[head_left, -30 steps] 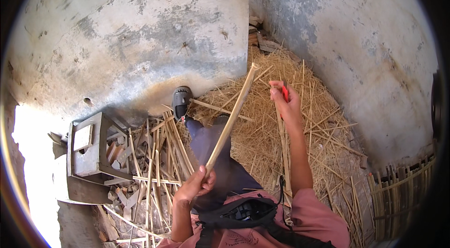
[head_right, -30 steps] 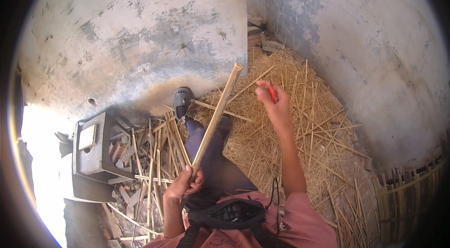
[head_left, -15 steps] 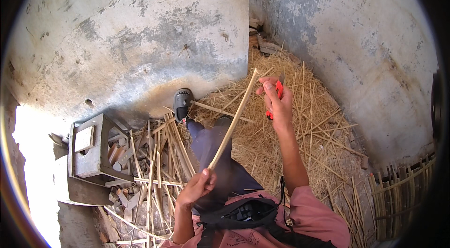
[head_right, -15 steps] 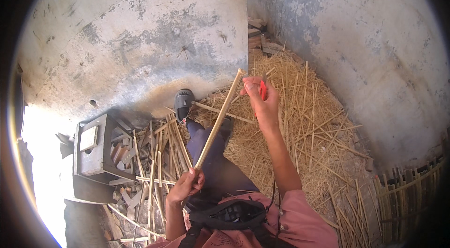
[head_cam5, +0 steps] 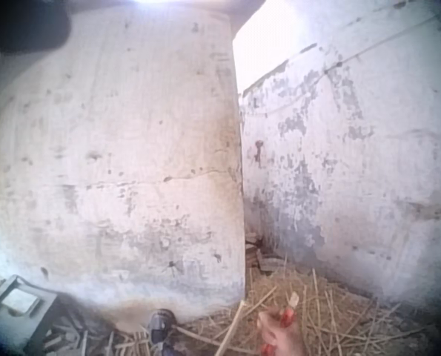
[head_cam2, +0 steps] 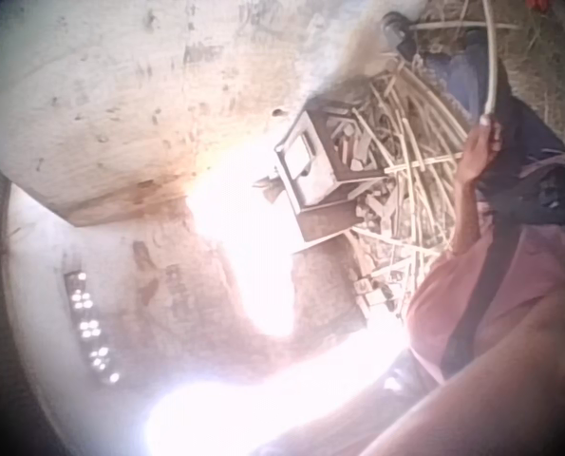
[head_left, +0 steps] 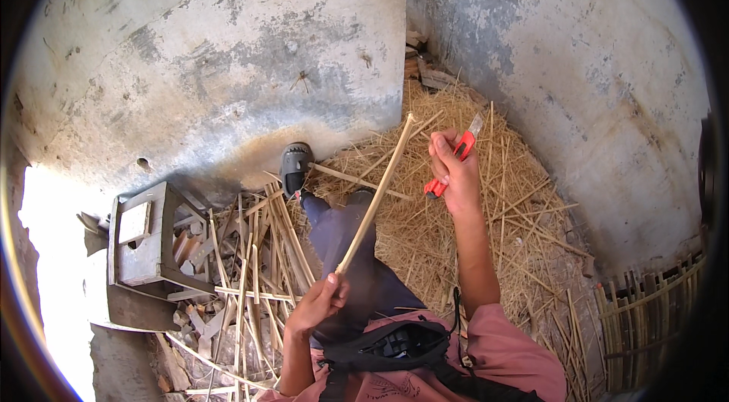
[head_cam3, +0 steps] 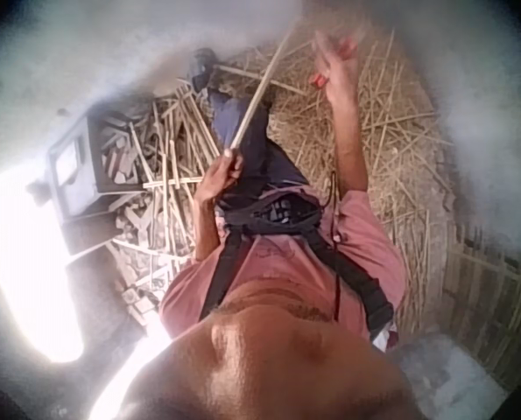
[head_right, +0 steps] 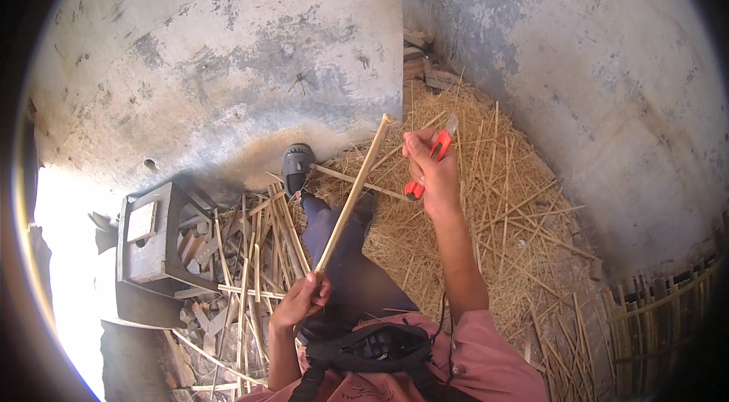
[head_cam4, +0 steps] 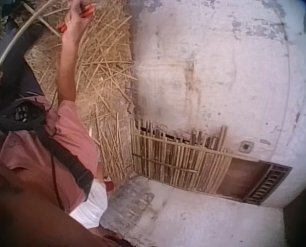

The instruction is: The person uses a small red knife to shave a thin layer from the side of a bamboo pole while sitting in a room with wood shavings on the floor.

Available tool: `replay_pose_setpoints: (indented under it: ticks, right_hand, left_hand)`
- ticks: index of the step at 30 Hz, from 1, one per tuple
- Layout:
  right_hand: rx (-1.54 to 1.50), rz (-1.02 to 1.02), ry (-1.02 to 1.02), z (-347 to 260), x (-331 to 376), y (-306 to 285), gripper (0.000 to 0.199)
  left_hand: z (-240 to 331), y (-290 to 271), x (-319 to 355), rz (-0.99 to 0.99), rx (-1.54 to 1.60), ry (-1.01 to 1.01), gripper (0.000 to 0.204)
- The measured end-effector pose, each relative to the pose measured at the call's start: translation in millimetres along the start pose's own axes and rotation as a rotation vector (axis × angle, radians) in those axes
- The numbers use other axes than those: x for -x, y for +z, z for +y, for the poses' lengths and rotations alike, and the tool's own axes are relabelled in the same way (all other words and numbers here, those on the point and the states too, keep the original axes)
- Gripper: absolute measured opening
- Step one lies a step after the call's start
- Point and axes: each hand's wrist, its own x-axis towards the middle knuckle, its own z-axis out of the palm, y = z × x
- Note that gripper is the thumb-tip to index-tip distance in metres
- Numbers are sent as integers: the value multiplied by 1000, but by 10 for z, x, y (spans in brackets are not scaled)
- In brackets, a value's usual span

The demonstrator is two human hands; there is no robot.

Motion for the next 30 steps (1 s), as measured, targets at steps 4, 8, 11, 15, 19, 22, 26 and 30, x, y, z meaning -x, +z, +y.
replay_pose_setpoints:
  ticks: [4, 8, 11, 15, 19, 22, 26, 30]
  right_hand:
    - [-128, -221, 62, 41, 66, -136, 19]
    - [-280, -464, 150, 47, 177, -141, 22]
    - [-320, -539, 136, -30, 247, -161, 26]
    - [-371, -581, 97, -135, 304, -266, 27]
    - [-468, -648, 86, -193, 356, -280, 24]
    - [-499, -732, 194, -177, 495, -279, 21]
    - [-472, -825, 327, -172, 682, -213, 19]
    - [-542, -802, 319, -224, 689, -474, 22]
  left_hand:
    - [94, 21, -26, 54, -18, -8, 63]
    - [74, -16, -62, 115, -4, 4, 68]
    - [67, -91, -77, 145, 12, 1, 65]
    - [129, -124, -46, 148, 43, -22, 65]
    - [142, -107, -101, 162, -70, 50, 68]
    - [185, -54, -155, 281, -89, 86, 67]
    - [321, -172, -262, 427, -131, 145, 64]
    - [345, -512, -294, 652, -48, 198, 62]
